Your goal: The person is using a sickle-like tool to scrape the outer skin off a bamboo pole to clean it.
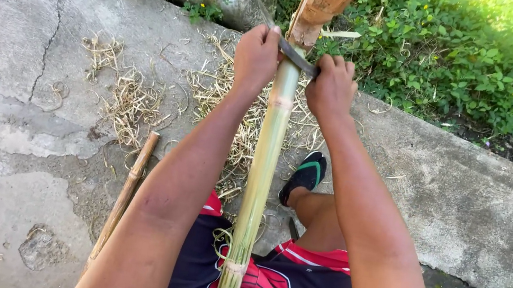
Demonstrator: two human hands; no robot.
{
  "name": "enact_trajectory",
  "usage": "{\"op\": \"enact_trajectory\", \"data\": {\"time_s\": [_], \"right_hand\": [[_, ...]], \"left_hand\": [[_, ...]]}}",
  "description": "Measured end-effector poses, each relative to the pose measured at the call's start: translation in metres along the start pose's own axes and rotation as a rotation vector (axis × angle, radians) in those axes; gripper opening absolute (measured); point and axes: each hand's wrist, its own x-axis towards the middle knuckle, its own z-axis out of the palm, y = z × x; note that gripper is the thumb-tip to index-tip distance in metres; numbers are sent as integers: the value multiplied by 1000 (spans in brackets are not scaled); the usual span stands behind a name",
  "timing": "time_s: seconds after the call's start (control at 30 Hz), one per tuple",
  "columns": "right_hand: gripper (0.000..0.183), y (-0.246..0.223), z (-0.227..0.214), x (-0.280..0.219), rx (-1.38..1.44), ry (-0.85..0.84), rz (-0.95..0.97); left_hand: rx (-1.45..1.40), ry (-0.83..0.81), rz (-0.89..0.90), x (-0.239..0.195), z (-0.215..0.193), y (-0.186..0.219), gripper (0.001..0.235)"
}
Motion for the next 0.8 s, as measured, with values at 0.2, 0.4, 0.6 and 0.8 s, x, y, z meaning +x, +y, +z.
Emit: {"op": "enact_trajectory", "data": {"time_s": [0.2,0.4,0.6,0.8], "right_hand": [[14,3,5,22,21,-55,49],[19,-7,-2,2,8,-14,78],[21,2,3,-23,28,-1,63],[23,0,-19,-43,48,36,59]], "left_hand": [[37,36,-13,15,6,6,39],[63,23,1,1,5,-3,42],[67,-202,-169,-99,2,-10,66],[-12,-202,-71,-119,-3,0,65]]}}
